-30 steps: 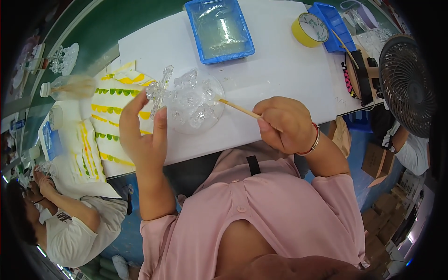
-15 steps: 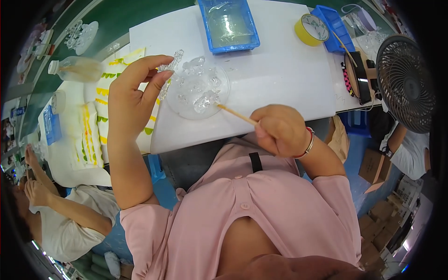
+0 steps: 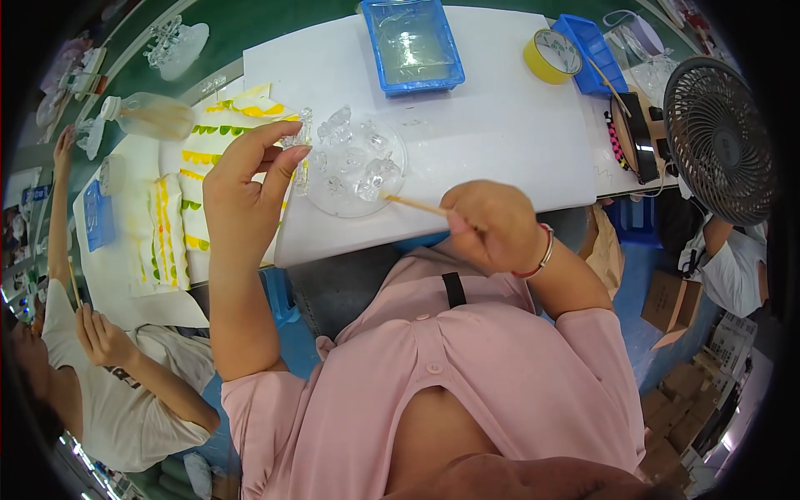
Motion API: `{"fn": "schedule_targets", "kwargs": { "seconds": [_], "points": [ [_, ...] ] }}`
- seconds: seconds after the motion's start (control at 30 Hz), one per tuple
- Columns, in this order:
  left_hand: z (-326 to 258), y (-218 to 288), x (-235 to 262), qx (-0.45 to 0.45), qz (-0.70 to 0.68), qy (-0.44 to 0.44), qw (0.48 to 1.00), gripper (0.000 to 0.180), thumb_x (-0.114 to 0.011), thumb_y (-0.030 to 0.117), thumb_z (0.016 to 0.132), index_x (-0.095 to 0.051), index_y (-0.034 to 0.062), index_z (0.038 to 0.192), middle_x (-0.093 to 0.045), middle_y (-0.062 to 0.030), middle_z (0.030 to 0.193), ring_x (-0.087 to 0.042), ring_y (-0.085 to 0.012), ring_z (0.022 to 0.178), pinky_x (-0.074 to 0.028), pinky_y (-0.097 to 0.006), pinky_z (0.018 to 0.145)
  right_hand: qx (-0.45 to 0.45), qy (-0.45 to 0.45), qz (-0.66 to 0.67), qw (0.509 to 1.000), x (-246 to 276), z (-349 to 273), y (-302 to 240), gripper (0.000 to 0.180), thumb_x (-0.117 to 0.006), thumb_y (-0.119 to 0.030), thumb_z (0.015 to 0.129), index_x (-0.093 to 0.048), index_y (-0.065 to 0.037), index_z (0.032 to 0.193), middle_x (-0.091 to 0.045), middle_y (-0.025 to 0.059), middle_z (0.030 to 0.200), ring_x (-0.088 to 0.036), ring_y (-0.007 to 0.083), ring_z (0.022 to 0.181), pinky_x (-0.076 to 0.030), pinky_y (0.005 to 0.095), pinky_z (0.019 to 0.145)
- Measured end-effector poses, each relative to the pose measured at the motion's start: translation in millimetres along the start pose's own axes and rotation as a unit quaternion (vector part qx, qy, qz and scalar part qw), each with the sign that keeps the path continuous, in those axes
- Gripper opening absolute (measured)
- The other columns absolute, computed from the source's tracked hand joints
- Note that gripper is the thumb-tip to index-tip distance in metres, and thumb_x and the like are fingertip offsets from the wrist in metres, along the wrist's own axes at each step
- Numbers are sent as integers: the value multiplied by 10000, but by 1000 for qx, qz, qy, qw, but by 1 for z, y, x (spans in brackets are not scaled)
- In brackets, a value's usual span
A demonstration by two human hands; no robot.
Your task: Applying liquid adhesive to decorative plastic light components using a wooden stick on an assembly line.
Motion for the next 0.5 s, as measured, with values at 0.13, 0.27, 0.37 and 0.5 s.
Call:
{"fn": "schedule_targets", "kwargs": {
  "seconds": [0.13,0.27,0.37,0.5],
  "points": [
    [-6,2,3,-7,14,22,1000,221,-714,109,810,-669,32,1012,-678,-87,930,-650,-147,727,-510,-250,672,-56,41,-30,997,15,2,31,97,-546,45,851,-494,-10,911,-624,134,747,-607,247,607,-485,308,546],
    [-7,6,4,-18,21,43,999,221,-715,109,810,-670,31,1012,-677,-92,923,-651,-150,721,-509,-248,657,-26,84,-73,993,24,7,35,105,-545,53,855,-479,4,921,-616,130,737,-613,247,612,-497,310,559],
    [-9,3,5,-16,13,55,998,219,-717,106,808,-672,31,1009,-679,-94,923,-650,-147,708,-509,-245,648,-3,71,-92,993,23,3,26,114,-551,51,847,-480,-3,918,-617,135,743,-613,263,615,-491,320,545],
    [-9,0,4,-2,4,66,998,217,-720,107,806,-673,28,1002,-680,-93,911,-649,-145,694,-508,-245,646,15,12,-57,998,11,-3,8,145,-573,47,821,-484,-24,911,-622,142,764,-605,286,616,-478,339,533]
  ]
}}
Point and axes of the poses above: each hand's wrist, its own z-axis towards the middle knuckle, its own x-axis out of the back of the hand, y = z × x, the point moved 10 cm from there along z, towards the middle knuckle
